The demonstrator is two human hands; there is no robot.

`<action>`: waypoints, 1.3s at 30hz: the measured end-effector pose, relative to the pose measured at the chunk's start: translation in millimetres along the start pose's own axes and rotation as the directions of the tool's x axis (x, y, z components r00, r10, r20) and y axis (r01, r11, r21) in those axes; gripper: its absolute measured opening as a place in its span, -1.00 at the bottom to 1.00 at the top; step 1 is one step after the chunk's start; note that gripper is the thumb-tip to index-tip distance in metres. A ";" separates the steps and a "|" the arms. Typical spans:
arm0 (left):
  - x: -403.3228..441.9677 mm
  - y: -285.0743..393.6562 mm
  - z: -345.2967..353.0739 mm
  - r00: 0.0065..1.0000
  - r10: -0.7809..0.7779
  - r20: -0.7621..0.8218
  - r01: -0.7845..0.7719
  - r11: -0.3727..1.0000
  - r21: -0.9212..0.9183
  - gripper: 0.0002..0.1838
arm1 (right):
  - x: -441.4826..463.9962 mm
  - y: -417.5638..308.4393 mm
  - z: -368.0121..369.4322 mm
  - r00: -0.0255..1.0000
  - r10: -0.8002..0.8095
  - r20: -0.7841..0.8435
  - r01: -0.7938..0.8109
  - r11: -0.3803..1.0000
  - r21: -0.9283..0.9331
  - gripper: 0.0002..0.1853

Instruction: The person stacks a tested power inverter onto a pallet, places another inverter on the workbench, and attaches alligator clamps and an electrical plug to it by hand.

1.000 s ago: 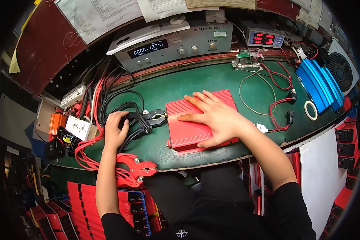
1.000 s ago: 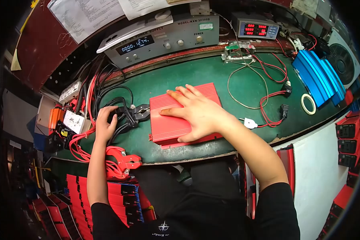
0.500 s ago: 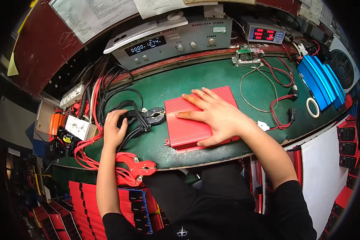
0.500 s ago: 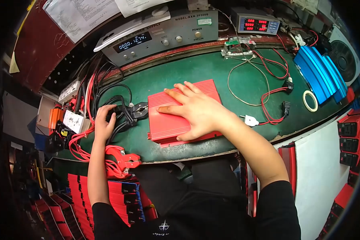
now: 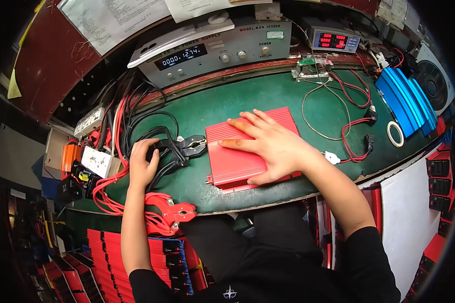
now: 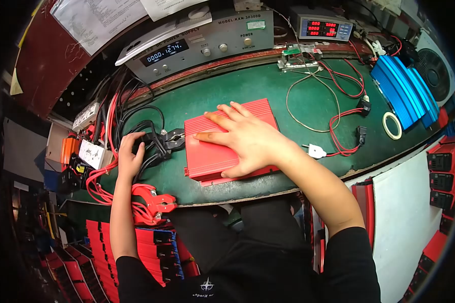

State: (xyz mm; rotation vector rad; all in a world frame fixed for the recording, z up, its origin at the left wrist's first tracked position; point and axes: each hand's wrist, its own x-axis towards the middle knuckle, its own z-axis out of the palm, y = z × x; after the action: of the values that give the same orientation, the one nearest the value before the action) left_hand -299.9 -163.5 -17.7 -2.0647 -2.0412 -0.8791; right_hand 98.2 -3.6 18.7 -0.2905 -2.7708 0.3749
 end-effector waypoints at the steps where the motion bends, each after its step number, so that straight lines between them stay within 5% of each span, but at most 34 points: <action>1: 0.3 -0.6 -0.1 1.000 0.001 0.000 -0.001 1.000 0.000 -0.68 | 0.2 0.0 -0.4 1.000 0.002 0.001 -0.002 1.000 -0.001 0.04; 39: -0.4 -2.3 -0.3 1.000 -0.008 -0.008 0.007 1.000 -0.016 -0.67 | 0.3 -0.9 -0.8 1.000 0.006 0.023 -0.005 1.000 -0.021 0.02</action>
State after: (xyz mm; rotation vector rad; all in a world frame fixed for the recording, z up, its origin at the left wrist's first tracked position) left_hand -302.1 -163.8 -18.3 -2.0590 -2.0456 -0.9063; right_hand 98.1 -4.2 19.8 -0.3005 -2.7990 0.3530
